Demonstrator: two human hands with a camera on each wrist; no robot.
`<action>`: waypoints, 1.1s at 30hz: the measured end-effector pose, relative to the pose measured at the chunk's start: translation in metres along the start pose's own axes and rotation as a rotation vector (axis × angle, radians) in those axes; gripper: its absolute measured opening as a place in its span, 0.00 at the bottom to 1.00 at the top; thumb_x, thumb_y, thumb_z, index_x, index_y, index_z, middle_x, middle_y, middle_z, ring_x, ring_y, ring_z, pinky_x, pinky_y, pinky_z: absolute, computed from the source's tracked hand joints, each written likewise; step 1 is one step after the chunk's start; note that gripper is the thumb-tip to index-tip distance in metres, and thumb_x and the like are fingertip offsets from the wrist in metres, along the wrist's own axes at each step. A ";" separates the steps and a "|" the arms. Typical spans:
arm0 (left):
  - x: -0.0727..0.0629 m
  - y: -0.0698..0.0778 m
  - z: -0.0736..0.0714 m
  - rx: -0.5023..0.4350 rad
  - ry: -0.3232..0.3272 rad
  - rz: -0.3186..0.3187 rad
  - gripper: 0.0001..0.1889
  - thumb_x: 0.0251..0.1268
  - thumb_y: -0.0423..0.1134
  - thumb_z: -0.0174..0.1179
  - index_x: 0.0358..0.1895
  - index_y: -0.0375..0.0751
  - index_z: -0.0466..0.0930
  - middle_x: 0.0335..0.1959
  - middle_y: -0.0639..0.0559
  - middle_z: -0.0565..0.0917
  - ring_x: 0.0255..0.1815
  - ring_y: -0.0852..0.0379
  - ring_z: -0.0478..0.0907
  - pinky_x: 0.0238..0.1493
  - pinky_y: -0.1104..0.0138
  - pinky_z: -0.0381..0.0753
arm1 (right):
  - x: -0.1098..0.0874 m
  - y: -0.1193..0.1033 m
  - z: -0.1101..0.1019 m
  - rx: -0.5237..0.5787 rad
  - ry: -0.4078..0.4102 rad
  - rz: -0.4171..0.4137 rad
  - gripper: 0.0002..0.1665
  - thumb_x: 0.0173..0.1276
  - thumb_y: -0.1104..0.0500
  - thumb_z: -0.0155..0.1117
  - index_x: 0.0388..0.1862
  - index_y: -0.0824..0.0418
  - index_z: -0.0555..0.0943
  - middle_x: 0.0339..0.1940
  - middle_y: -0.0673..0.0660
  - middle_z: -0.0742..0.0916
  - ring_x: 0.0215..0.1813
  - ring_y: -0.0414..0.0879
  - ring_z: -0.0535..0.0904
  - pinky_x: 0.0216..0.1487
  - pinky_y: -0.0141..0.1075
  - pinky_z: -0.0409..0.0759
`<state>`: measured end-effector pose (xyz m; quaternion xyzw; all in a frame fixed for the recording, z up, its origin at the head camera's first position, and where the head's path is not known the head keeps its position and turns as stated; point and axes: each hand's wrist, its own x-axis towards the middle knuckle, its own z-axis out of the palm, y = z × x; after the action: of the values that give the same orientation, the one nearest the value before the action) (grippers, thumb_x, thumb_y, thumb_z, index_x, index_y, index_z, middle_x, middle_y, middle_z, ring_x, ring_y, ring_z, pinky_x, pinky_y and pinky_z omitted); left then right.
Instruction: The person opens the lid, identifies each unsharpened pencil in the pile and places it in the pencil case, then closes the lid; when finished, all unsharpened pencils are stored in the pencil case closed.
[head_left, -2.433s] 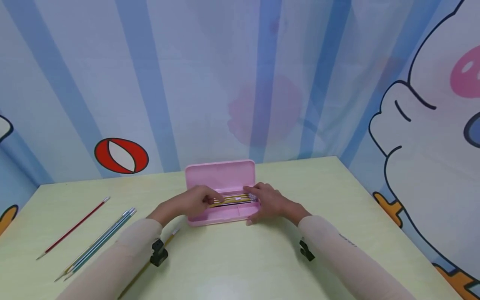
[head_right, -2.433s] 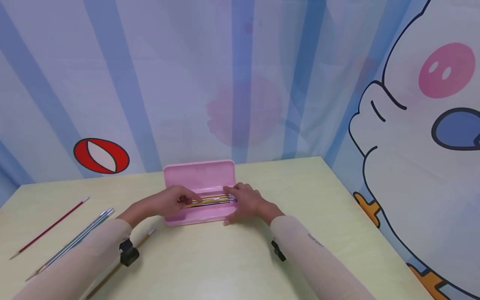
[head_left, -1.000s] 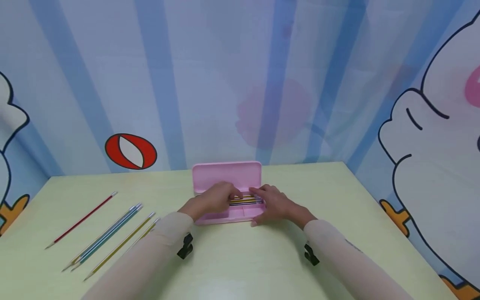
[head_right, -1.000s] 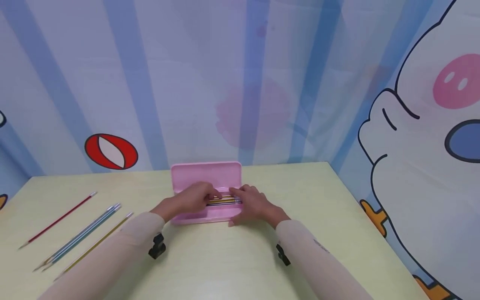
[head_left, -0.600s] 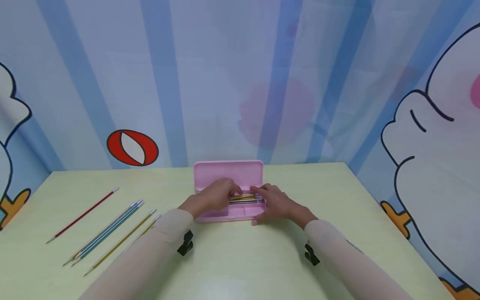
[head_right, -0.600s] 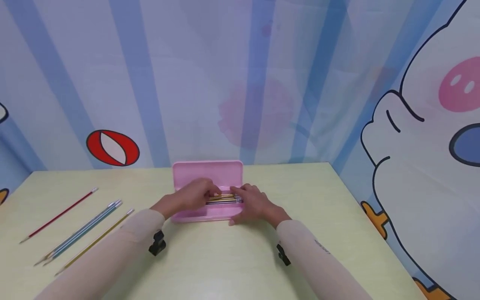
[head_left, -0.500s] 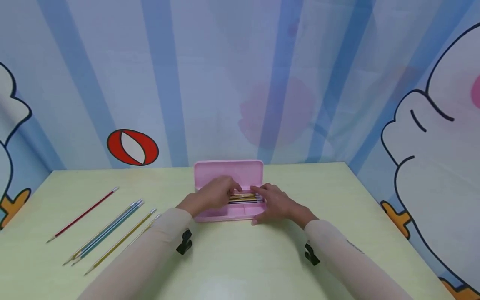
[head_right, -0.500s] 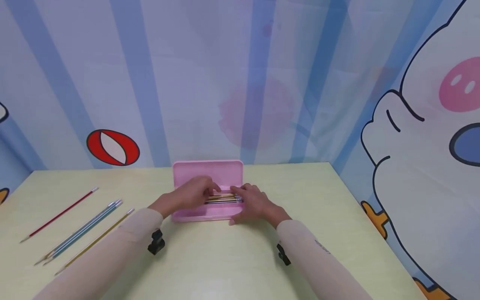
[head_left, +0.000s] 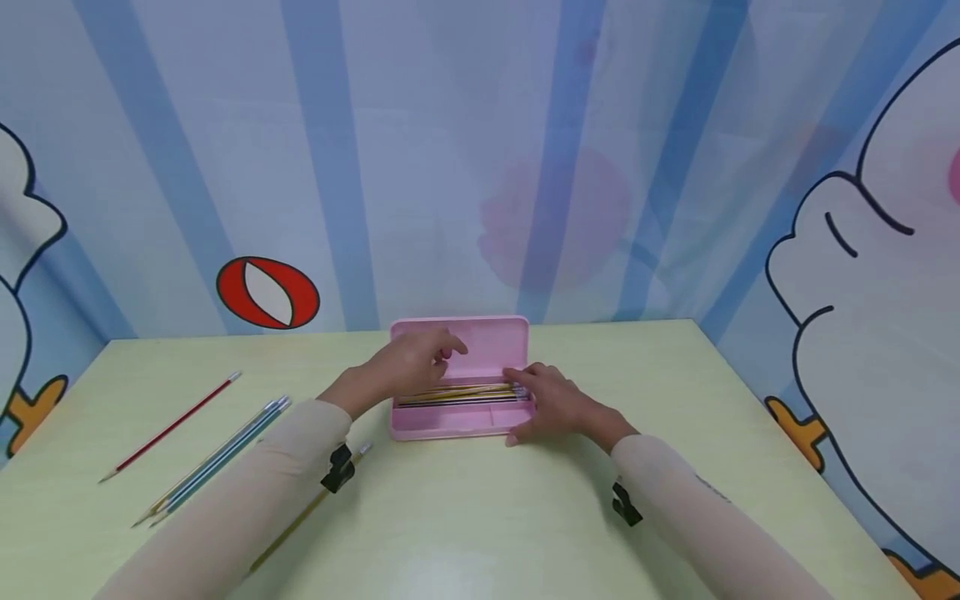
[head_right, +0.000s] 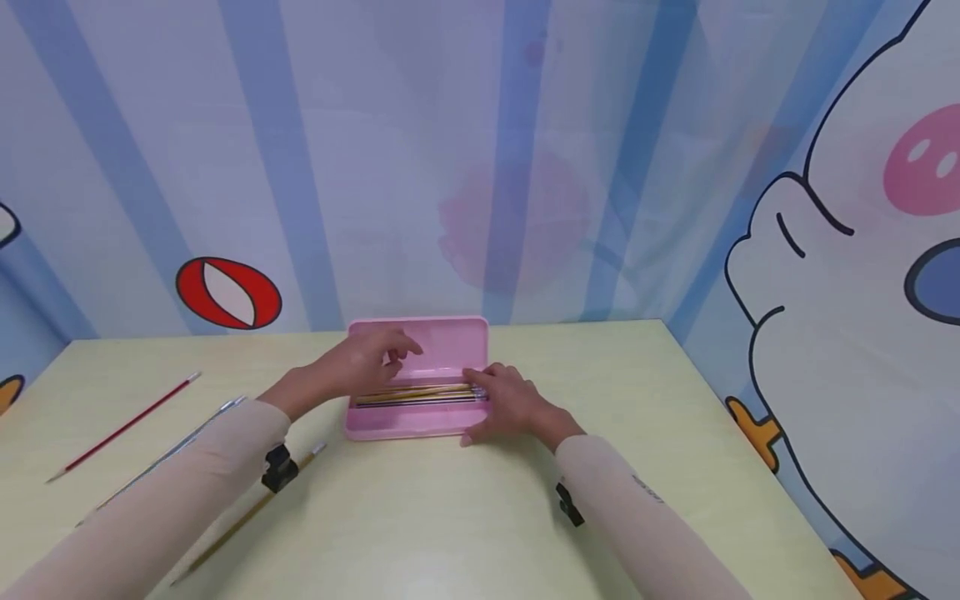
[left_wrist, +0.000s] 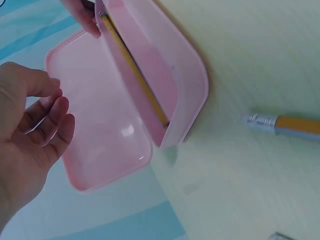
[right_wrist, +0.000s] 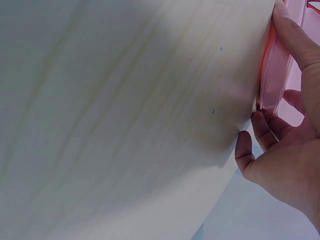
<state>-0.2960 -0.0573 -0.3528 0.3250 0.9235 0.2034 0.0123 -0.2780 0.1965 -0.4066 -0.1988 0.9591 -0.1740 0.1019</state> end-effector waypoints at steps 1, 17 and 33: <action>-0.001 -0.001 -0.003 0.013 0.020 0.012 0.18 0.68 0.27 0.54 0.58 0.38 0.82 0.48 0.43 0.85 0.44 0.51 0.81 0.48 0.59 0.83 | 0.000 0.000 0.000 0.003 0.000 0.000 0.61 0.50 0.40 0.81 0.79 0.51 0.61 0.72 0.63 0.71 0.68 0.58 0.66 0.66 0.56 0.73; -0.008 -0.021 -0.011 0.239 0.231 -0.067 0.24 0.66 0.38 0.62 0.65 0.35 0.76 0.69 0.36 0.72 0.72 0.38 0.66 0.71 0.45 0.66 | 0.000 0.001 0.002 -0.008 0.029 -0.022 0.60 0.49 0.40 0.81 0.79 0.51 0.63 0.72 0.63 0.72 0.67 0.59 0.68 0.65 0.57 0.73; -0.017 -0.025 0.000 0.190 0.125 -0.148 0.41 0.66 0.53 0.63 0.75 0.33 0.61 0.76 0.37 0.63 0.79 0.38 0.56 0.77 0.45 0.55 | 0.000 0.001 0.005 -0.024 0.042 0.008 0.60 0.49 0.40 0.80 0.79 0.48 0.63 0.73 0.62 0.71 0.69 0.59 0.68 0.67 0.58 0.71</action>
<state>-0.2977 -0.0857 -0.3643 0.2425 0.9590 0.1333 -0.0610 -0.2773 0.1958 -0.4113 -0.1923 0.9638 -0.1664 0.0804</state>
